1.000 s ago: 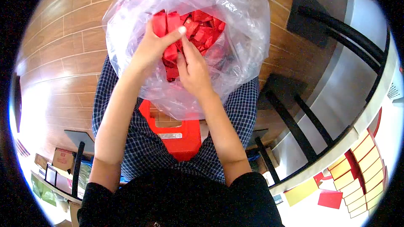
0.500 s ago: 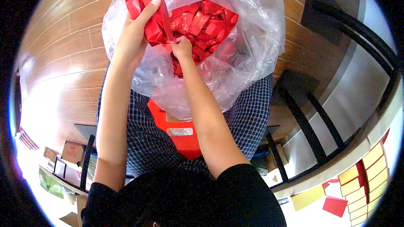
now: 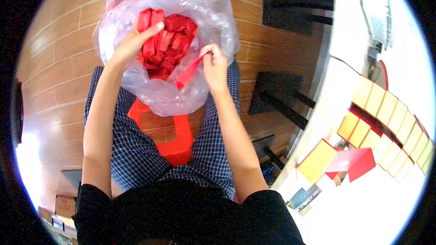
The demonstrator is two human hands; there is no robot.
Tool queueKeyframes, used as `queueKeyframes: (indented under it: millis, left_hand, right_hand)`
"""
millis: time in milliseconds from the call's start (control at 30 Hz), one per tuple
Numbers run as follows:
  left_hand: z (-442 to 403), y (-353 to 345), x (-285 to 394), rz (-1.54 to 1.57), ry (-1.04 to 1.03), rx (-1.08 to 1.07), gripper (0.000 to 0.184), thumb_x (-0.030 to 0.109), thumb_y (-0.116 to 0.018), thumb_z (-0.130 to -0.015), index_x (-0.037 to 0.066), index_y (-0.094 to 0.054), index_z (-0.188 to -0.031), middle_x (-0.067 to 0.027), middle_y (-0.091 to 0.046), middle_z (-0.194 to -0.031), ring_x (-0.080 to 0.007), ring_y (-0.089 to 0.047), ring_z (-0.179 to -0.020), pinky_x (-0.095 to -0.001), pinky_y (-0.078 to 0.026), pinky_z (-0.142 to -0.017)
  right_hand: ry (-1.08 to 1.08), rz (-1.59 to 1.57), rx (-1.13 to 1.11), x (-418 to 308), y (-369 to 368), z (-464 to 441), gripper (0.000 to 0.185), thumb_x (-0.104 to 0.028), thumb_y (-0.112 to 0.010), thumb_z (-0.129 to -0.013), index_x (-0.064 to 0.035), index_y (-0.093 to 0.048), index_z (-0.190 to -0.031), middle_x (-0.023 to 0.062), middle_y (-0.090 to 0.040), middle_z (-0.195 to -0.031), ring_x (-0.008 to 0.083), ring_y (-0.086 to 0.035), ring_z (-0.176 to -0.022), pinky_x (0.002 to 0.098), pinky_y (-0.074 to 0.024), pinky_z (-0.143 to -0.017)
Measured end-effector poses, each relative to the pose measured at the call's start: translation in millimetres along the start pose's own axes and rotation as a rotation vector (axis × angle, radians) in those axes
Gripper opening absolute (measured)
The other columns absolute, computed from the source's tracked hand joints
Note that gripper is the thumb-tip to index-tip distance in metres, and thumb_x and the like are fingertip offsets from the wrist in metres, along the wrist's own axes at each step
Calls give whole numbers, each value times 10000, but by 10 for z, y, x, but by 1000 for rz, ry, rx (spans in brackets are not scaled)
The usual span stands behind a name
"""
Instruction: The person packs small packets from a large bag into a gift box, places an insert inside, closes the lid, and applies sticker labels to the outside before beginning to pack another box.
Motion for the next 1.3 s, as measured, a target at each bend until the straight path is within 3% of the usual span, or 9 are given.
queueKeyframes:
  millis: [200,267,367,533,733,933,1167,1267,1300]
  left_hand:
    - [828,-720,-175,40,62,-364,697,383,-756,-803,27,-372,-1262,-80,-525,-1180,-155,-483,-1148,-332,-402,-987]
    - [1173,-858,-230,184,82,-271,688,360,-751,-814,29,-353,-1266,-80,-517,-1191,-153,-480,-1151,-333,-399,-990]
    - [1695,-895,-215,269,71,-223,796,236,-751,-815,46,-250,-1404,-107,-451,-1304,-187,-450,-1228,-337,-375,-1032]
    - [2279,-1021,-89,258,-33,-165,801,137,-740,-813,120,-249,-1445,-99,-435,-1336,-193,-449,-1235,-337,-373,-1039]
    - [2462,-1406,-9,242,-87,-179,712,73,-711,-824,149,-322,-1416,-75,-492,-1192,-193,-539,-1038,-324,-480,-898]
    - [2526,-2103,347,150,-250,-236,692,74,-706,-831,118,-336,-1415,-79,-477,-1256,-193,-503,-1111,-327,-443,-960]
    - [2625,-3115,881,78,-413,-440,753,102,-737,-815,75,-292,-1421,-100,-487,-1288,-197,-510,-1145,-336,-431,-990]
    - [2786,-3658,1010,-6,-496,-560,778,105,-755,-800,74,-276,-1413,-130,-477,-1307,-208,-517,-1152,-352,-436,-994]
    - [2866,-3870,1014,-1,-557,-622,780,102,-756,-798,72,-273,-1410,-133,-471,-1311,-209,-516,-1157,-351,-436,-995]
  right_hand:
    - [146,18,163,-746,-33,499,156,107,-405,-835,-14,-502,-818,84,-543,-792,166,-539,-780,281,-439,-761]
    - [275,117,234,-872,-24,676,109,105,-460,-808,6,-500,-828,133,-532,-840,270,-538,-812,333,-429,-803]
    - [391,214,298,-1010,-28,994,90,81,-472,-840,3,-505,-869,136,-533,-855,278,-538,-802,339,-437,-779]
    - [205,197,209,-1278,201,1576,62,34,-475,-901,-1,-500,-946,134,-531,-911,260,-545,-807,335,-451,-739]
    - [706,592,593,-1981,1516,2461,250,86,-601,-750,-10,-566,-978,159,-588,-947,329,-566,-840,389,-457,-760]
    - [476,1048,827,-1743,2618,3192,229,-96,-630,-827,-14,-579,-1035,156,-581,-992,339,-539,-908,430,-413,-807]
    - [49,902,542,-1178,3118,3619,274,-236,-467,-978,-3,-611,-976,172,-596,-898,336,-575,-850,426,-445,-744]
    - [241,408,716,-1459,3192,3597,321,-245,-410,-1005,9,-605,-1019,204,-586,-969,346,-581,-911,404,-453,-819]
    - [242,275,655,-1522,3229,3559,385,-282,-369,-1024,16,-562,-1172,200,-576,-1081,310,-587,-995,386,-451,-865]
Point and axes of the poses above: each hand's wrist, its own z-axis away from the middle knuckle, its own y-axis out of the back of the hand, x = y × z, the point moved 3 cm from there along -z, towards the middle knuckle
